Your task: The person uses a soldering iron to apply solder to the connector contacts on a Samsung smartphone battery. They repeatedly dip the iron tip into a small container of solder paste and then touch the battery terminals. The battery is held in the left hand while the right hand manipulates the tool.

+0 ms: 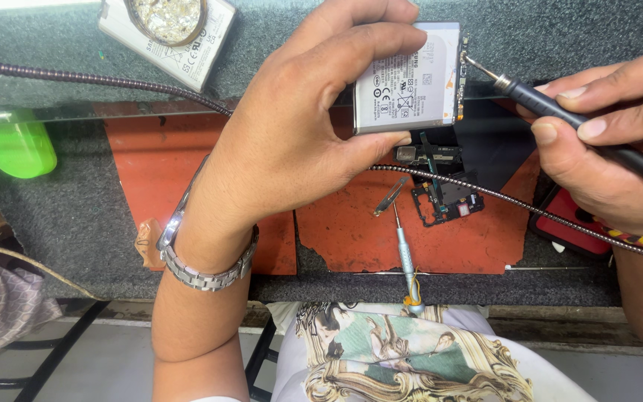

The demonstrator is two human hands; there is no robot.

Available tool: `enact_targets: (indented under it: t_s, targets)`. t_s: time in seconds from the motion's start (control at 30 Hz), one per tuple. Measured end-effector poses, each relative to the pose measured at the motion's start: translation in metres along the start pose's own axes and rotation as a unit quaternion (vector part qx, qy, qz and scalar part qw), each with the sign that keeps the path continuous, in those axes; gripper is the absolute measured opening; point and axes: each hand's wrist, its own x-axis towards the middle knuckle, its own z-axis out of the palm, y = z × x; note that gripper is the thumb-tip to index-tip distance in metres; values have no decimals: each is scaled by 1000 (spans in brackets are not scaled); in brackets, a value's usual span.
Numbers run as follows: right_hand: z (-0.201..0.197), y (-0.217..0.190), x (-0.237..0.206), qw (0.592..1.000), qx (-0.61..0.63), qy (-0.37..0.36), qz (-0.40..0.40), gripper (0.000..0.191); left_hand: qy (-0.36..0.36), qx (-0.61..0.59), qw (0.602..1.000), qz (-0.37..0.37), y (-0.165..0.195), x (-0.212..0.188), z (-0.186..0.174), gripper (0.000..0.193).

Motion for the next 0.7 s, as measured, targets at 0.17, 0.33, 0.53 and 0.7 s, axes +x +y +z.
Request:
enact_targets:
  t_s: [0.17,0.33,0.53,0.7]
  targets:
    - [3,-3,-2,1000,-8,8,18,20,0,-6,1000,0,0,0,0,58]
    - [1,-1,-3,1000,-7,4,17,21,1,-1,1000,3,-2,0,1,58]
    - [2,-3,-7,998,5,14,53,19,2,-9,1000,5,-1,-1,1,58]
    - [3,-6,-6,999,-5,6,39,17,1,-4,1000,4,-1,0,0,58]
